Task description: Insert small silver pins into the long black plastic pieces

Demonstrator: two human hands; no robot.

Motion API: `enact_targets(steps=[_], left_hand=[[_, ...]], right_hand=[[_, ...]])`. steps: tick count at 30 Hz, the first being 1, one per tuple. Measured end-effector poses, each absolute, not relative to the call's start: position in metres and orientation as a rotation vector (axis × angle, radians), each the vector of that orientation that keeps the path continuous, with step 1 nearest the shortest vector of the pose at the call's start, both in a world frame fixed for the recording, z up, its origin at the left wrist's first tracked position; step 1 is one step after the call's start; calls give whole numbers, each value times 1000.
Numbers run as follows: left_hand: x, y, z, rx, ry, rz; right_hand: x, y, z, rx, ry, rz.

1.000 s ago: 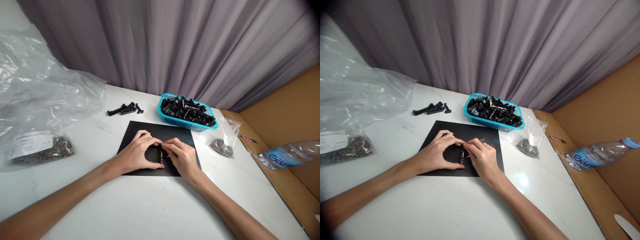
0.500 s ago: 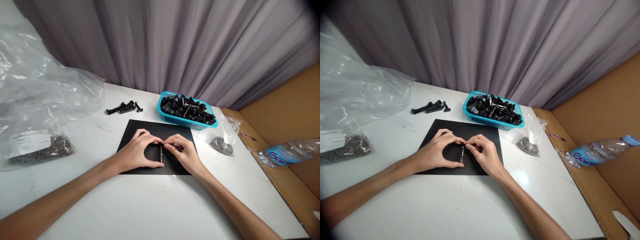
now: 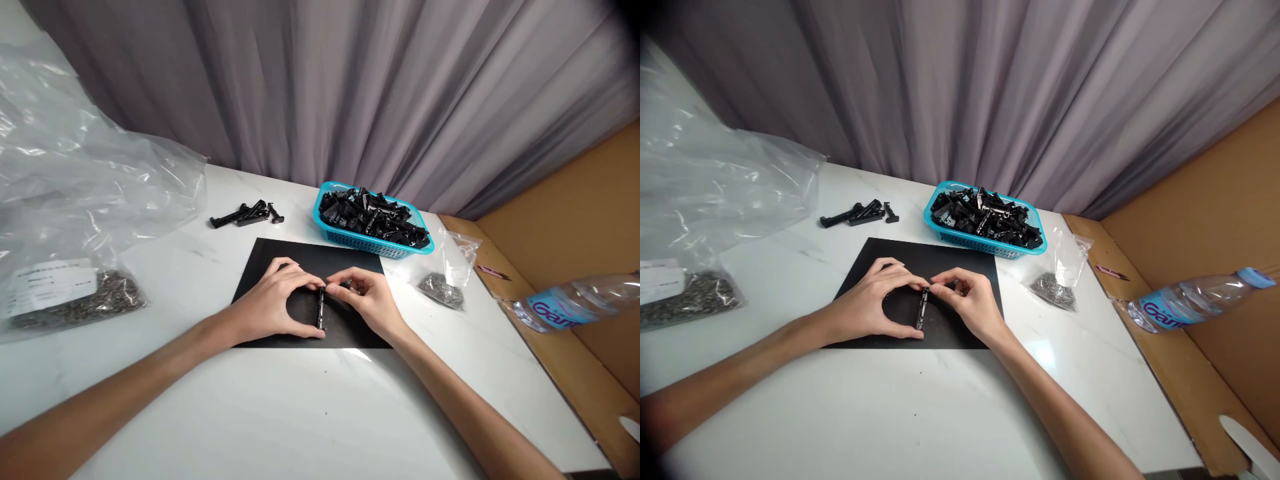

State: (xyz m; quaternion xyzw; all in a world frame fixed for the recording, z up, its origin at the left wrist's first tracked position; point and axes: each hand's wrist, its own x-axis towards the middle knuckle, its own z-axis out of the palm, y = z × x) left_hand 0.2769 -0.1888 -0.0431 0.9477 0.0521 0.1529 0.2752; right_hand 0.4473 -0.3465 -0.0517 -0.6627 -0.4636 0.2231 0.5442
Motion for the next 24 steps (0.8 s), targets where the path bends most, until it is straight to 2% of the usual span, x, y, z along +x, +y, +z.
enact_targets(steps=[17,24], left_hand=[[279,-192,-44,2562,103,415],[278,-192,-41,2600,65,419]], right_hand=[[445,-346,-45,-1641,-1157,549],[451,-361,-30,-1679,-1230,238]])
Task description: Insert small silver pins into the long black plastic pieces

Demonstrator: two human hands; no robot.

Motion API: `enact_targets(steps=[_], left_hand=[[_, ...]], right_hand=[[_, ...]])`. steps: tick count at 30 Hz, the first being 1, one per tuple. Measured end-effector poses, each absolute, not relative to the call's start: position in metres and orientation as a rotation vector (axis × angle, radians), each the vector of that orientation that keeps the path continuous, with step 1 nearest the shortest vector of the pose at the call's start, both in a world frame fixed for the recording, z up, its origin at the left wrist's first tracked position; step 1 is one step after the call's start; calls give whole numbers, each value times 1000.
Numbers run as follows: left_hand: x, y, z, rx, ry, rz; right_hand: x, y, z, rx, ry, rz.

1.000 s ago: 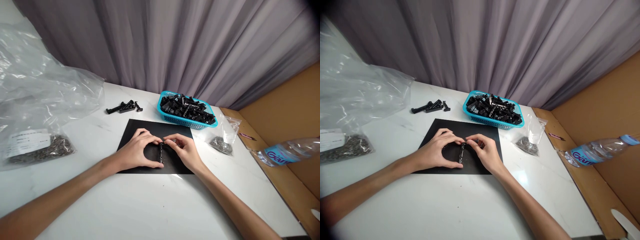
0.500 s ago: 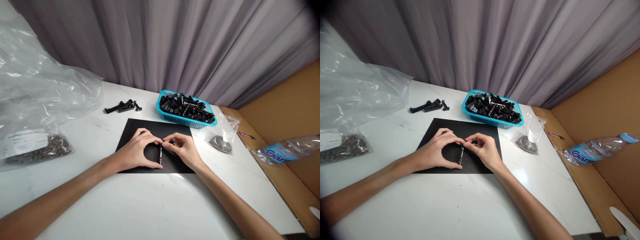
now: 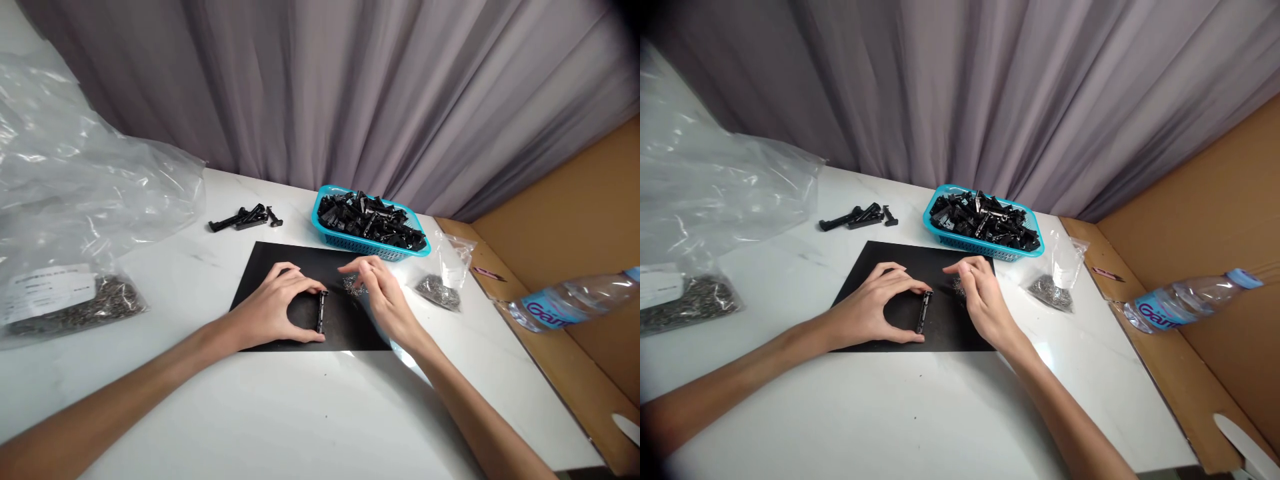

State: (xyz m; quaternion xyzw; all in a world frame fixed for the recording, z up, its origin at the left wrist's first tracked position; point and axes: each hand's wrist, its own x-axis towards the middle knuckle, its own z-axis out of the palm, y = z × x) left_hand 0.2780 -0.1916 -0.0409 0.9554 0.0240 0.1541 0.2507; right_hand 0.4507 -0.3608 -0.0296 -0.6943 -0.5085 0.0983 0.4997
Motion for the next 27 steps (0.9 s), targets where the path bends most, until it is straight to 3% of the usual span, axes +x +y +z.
enact_targets(steps=[3,10,27], left_hand=[[277,-192,-40,2591,70,424],[275,-190,-42,2584,140,400],[276,-191,-41,2562,122,428]], right_hand=[[453,-367,-25,-1750,-1248,119],[452,-365,-32,-1521,-1111,564],[447,-359,-42,-1414,-1054,615]])
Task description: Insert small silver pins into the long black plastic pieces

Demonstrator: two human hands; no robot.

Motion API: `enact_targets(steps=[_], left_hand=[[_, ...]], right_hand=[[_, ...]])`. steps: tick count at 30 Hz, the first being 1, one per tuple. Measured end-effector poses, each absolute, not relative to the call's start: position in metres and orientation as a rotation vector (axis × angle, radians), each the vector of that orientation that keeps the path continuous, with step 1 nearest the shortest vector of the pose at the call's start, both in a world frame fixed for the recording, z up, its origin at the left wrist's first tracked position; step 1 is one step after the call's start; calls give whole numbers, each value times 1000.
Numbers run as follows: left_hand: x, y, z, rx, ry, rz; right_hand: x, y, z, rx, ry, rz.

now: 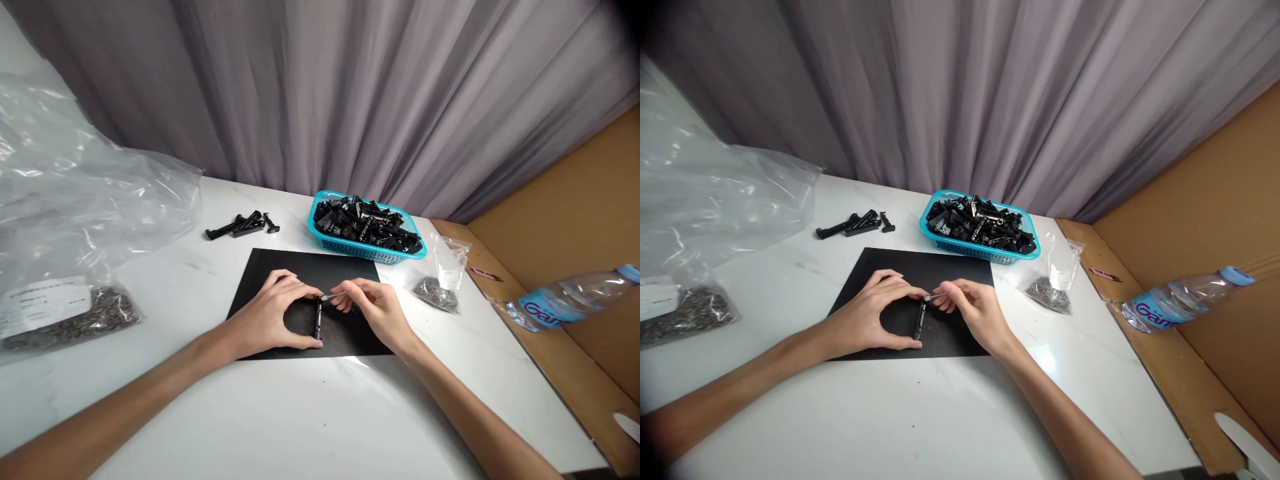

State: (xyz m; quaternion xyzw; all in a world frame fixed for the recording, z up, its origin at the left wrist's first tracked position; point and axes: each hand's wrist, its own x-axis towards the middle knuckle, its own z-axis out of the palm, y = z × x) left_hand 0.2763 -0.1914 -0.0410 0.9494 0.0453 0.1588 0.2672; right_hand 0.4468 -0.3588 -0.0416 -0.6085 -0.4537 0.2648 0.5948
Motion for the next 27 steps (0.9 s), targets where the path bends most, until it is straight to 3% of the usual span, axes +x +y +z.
enact_targets(steps=[21,27], left_hand=[[270,-206,-36,2316,225,578],[269,-210,-33,2315,345,498]], right_hand=[[432,-366,-37,-1402,-1056,447],[430,-368,-38,-1431,-1169,239]])
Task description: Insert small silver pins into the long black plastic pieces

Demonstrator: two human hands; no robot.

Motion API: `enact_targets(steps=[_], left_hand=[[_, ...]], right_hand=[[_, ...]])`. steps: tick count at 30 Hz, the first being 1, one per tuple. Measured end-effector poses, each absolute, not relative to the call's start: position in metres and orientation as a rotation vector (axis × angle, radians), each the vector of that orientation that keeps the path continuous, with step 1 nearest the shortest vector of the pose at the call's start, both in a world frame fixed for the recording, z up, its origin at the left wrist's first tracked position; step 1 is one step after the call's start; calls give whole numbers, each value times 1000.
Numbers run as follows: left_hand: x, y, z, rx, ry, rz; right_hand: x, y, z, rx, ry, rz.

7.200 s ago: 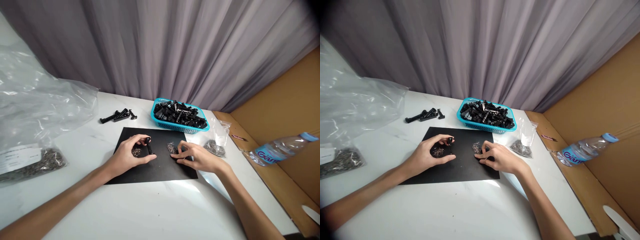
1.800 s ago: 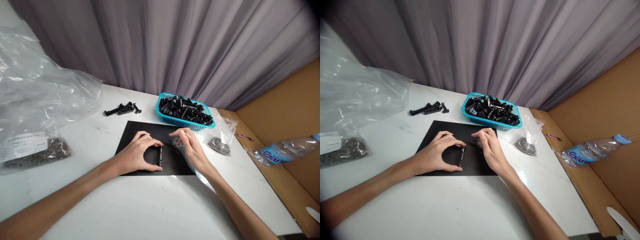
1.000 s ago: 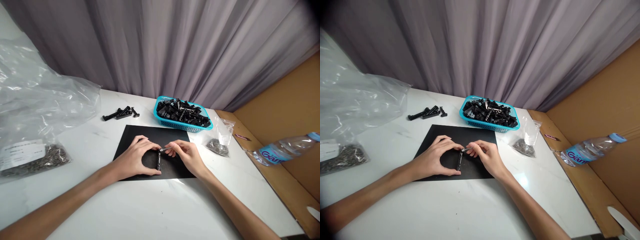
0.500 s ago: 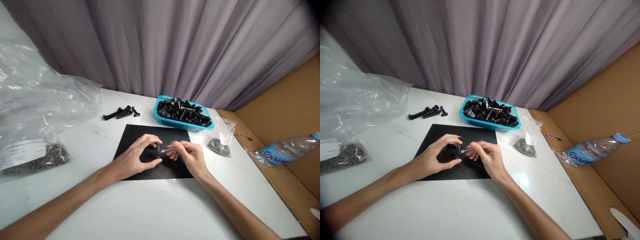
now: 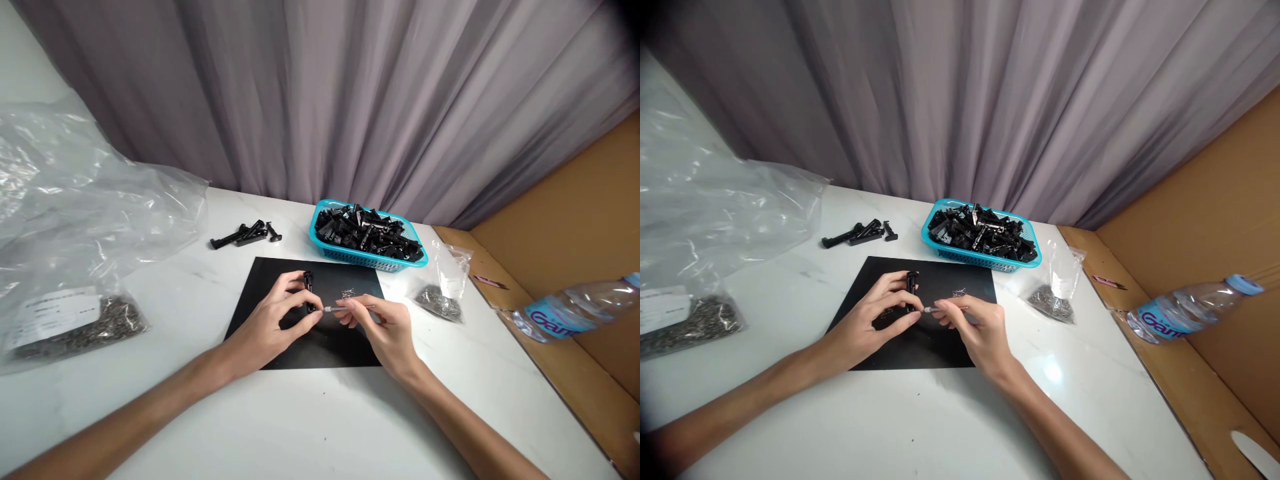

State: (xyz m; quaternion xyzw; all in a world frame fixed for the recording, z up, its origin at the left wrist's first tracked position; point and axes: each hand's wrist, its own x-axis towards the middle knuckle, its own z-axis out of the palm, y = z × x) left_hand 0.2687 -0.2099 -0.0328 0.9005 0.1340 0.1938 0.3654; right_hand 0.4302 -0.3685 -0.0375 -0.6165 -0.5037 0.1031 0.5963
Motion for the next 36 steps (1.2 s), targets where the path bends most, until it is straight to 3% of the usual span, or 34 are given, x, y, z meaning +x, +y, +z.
enact_targets(steps=[6,14,26,36], left_hand=[[268,-212,-33,2343,357,488],[269,-213,-34,2333,346,443],[270,-213,-41,2212,381,471],[268,-212,-40,2310,340,430]], right_hand=[[425,-369,-41,-1437,-1366,13],[422,-369,-36,-1487,-1034,132],[416,-368,-37,-1580,-1297,268],[434,-365,-45,-1633,-1314,12]])
